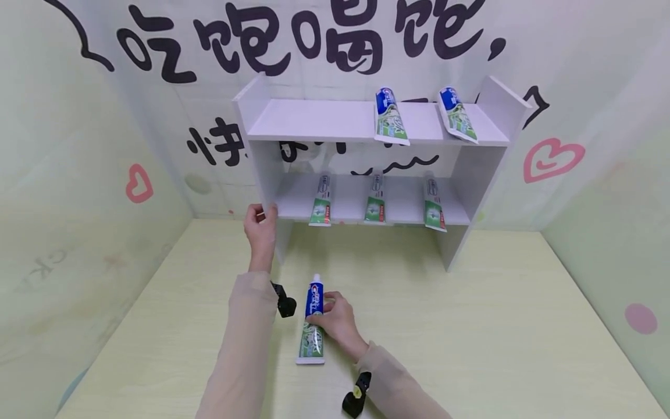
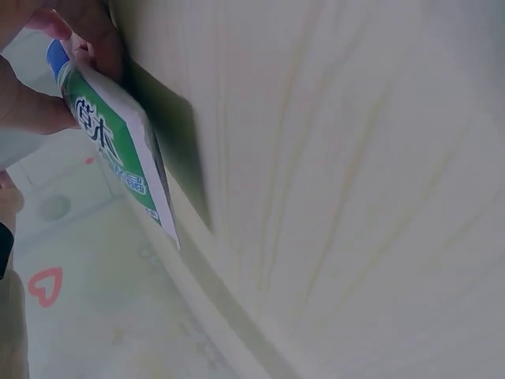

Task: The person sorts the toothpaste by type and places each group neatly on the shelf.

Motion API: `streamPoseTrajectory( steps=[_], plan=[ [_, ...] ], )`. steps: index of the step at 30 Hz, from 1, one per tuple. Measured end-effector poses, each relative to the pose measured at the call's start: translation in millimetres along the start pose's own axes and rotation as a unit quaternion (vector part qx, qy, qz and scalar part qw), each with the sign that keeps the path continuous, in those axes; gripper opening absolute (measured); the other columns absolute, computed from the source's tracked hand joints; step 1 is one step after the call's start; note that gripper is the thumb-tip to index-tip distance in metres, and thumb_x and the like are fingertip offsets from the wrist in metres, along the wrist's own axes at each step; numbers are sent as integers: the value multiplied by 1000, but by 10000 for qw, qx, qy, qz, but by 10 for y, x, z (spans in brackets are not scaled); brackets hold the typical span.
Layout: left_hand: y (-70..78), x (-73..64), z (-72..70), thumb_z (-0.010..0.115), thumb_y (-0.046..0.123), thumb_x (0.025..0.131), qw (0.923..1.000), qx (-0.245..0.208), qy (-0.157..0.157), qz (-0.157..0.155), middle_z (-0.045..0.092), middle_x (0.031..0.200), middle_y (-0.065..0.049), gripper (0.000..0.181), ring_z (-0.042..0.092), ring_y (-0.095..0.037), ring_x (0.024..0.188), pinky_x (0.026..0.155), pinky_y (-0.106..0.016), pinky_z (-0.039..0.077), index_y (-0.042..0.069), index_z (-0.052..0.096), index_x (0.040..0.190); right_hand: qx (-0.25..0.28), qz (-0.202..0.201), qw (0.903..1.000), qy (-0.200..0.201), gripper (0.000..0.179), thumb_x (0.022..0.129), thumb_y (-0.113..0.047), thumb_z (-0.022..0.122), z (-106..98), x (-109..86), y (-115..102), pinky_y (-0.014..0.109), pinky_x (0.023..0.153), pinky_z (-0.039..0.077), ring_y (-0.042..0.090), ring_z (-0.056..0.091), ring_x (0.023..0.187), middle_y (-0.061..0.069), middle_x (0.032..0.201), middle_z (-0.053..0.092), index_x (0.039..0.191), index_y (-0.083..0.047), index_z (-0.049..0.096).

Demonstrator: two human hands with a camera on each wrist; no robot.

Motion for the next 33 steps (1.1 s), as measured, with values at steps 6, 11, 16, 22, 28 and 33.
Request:
streamPoseTrajectory(
  steps=[6, 11, 16, 22, 28, 33],
  plan=[
    [17, -12, 9, 58, 26, 87, 10000, 5, -32, 27, 51, 91, 6, 15, 47, -10, 85, 70, -22, 41, 12, 52, 90, 345, 153, 9993, -75, 64, 67, -4, 75, -42, -19, 35, 30, 68, 53, 20, 60, 77, 16, 95, 60, 123, 3, 46],
    [20, -23, 14, 58, 24, 87, 10000, -23, -11, -19, 51, 91, 6, 13, 47, -9, 85, 69, -21, 41, 13, 52, 88, 291, 178, 9994, -60, 63, 67, -4, 75, -79, -50, 34, 30, 69, 53, 19, 61, 78, 15, 97, 61, 123, 2, 46],
    [22, -21, 22, 58, 25, 86, 10000, -41, -50, -34, 51, 91, 6, 11, 47, -9, 85, 69, -22, 41, 16, 52, 87, 434, 127, 9990, 1, 63, 68, -5, 75, -148, -67, -10, 31, 68, 53, 20, 61, 78, 16, 98, 60, 124, 1, 46],
    [-1, -33, -26, 58, 23, 86, 9999, 7, 68, -77, 50, 89, 6, 11, 47, -9, 84, 68, -22, 41, 15, 51, 86, 564, 104, 9983, -38, 64, 68, -5, 75, -216, -107, -106, 28, 62, 53, 20, 60, 75, 18, 101, 57, 126, 0, 45],
    [-3, -20, -7, 58, 24, 86, 10000, 21, -13, -70, 50, 91, 6, 13, 47, -9, 85, 69, -22, 41, 13, 52, 89, 724, 23, 9974, 46, 65, 69, -6, 75, -323, -143, -281, 27, 62, 54, 20, 61, 77, 18, 105, 57, 127, -3, 46],
    [-1, -4, -4, 58, 24, 86, 10000, -10, 12, -46, 50, 89, 6, 14, 46, -9, 84, 67, -21, 41, 12, 52, 89, 798, -69, 9968, 52, 65, 71, -8, 75, -409, -172, -423, 28, 64, 54, 19, 61, 76, 18, 108, 56, 128, -5, 45]
  ],
)
Point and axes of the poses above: each hand's wrist, its own x-axis towards the middle knuckle, its own z-axis out of the palm, y = z × x, the point moved 7 cm from there along x, towards the middle knuckle
